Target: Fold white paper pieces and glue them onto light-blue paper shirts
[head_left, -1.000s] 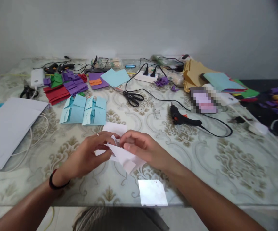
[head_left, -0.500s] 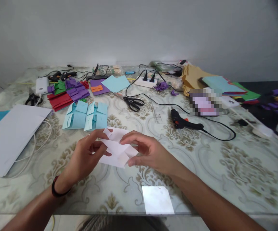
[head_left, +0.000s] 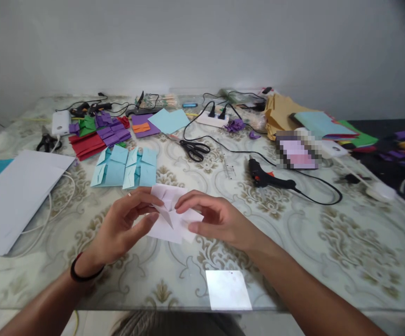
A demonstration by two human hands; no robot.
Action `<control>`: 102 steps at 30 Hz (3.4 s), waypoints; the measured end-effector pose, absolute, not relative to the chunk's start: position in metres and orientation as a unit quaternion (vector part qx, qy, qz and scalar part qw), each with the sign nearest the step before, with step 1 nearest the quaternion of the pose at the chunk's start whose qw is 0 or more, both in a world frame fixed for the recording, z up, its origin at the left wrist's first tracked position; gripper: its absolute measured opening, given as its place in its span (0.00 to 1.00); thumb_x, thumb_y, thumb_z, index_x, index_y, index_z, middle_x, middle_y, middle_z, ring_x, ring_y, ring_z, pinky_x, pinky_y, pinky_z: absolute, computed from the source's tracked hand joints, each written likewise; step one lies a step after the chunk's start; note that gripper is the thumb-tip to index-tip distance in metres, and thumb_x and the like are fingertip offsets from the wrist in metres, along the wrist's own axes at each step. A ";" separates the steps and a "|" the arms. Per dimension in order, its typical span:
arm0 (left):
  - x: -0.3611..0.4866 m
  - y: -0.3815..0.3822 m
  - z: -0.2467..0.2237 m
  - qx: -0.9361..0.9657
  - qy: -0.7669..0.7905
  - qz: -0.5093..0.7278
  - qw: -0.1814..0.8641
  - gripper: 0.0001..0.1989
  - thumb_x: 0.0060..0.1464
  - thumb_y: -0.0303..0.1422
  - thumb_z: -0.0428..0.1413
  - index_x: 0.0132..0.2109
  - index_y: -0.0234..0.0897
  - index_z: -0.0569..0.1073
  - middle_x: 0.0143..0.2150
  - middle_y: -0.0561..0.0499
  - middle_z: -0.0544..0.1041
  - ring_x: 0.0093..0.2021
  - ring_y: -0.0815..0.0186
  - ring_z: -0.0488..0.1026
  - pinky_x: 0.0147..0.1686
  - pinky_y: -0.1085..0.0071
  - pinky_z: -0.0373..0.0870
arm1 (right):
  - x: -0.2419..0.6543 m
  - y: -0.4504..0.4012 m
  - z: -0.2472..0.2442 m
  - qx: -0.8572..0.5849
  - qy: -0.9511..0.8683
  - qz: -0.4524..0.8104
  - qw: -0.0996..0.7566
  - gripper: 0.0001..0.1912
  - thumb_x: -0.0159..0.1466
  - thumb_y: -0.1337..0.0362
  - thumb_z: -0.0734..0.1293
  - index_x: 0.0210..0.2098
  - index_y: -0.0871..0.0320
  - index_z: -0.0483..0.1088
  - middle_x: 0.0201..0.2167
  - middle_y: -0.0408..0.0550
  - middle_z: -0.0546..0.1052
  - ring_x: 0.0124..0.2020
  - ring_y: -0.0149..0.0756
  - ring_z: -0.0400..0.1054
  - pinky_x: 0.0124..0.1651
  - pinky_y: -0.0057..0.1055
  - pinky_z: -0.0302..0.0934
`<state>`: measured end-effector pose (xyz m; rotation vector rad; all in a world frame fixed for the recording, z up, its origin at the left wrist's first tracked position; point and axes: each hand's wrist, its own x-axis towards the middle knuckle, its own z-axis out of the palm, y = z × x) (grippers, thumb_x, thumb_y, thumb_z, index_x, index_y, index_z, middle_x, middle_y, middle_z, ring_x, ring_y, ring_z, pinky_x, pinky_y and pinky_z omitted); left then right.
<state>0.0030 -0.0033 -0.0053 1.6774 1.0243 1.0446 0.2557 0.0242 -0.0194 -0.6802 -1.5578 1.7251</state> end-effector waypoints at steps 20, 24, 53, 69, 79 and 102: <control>0.008 -0.009 -0.016 0.786 0.444 0.408 0.134 0.07 0.60 0.23 0.63 0.40 0.40 0.75 0.53 0.46 0.77 0.50 0.62 0.79 0.47 0.66 0.77 | 0.243 0.013 -0.030 -0.390 -0.558 0.644 0.348 0.10 0.64 0.57 0.75 0.40 0.55 0.76 0.31 0.42 0.75 0.29 0.31 0.65 0.31 0.28 0.58; 0.012 -0.010 -0.018 0.794 0.441 0.402 0.118 0.07 0.60 0.23 0.63 0.40 0.39 0.74 0.52 0.46 0.77 0.50 0.63 0.79 0.49 0.66 0.77 | 0.239 0.009 -0.030 -0.385 -0.563 0.650 0.336 0.10 0.64 0.57 0.75 0.39 0.56 0.76 0.32 0.43 0.76 0.30 0.30 0.65 0.32 0.28 0.57; 0.012 -0.008 -0.019 0.791 0.416 0.373 0.249 0.04 0.63 0.27 0.63 0.44 0.40 0.79 0.51 0.48 0.80 0.50 0.64 0.80 0.51 0.69 0.75 | 0.240 0.008 -0.026 -0.350 -0.747 0.351 0.442 0.05 0.65 0.69 0.75 0.38 0.54 0.77 0.42 0.46 0.73 0.43 0.35 0.73 0.45 0.32 0.69; 0.011 -0.006 -0.021 0.748 0.441 0.357 0.345 0.05 0.65 0.32 0.62 0.38 0.40 0.80 0.36 0.53 0.76 0.37 0.68 0.72 0.40 0.70 0.69 | 0.238 0.008 -0.029 -0.369 -0.691 0.509 0.358 0.03 0.68 0.64 0.73 0.36 0.54 0.77 0.45 0.45 0.74 0.38 0.31 0.73 0.45 0.31 0.69; 0.015 -0.007 -0.014 0.758 0.458 0.308 0.347 0.08 0.65 0.32 0.60 0.36 0.39 0.81 0.32 0.53 0.81 0.31 0.68 0.74 0.33 0.72 0.66 | 0.239 0.012 -0.033 -0.388 -0.711 0.488 0.325 0.04 0.64 0.64 0.76 0.32 0.54 0.79 0.38 0.43 0.68 0.40 0.35 0.69 0.46 0.34 0.65; 0.010 -0.004 -0.031 0.643 0.446 0.358 0.509 0.15 0.63 0.41 0.63 0.55 0.44 0.78 0.40 0.50 0.80 0.41 0.61 0.74 0.45 0.64 0.71 | 0.243 0.015 -0.026 -0.392 -0.546 0.614 0.415 0.17 0.66 0.50 0.73 0.30 0.56 0.71 0.26 0.42 0.77 0.29 0.33 0.70 0.38 0.32 0.66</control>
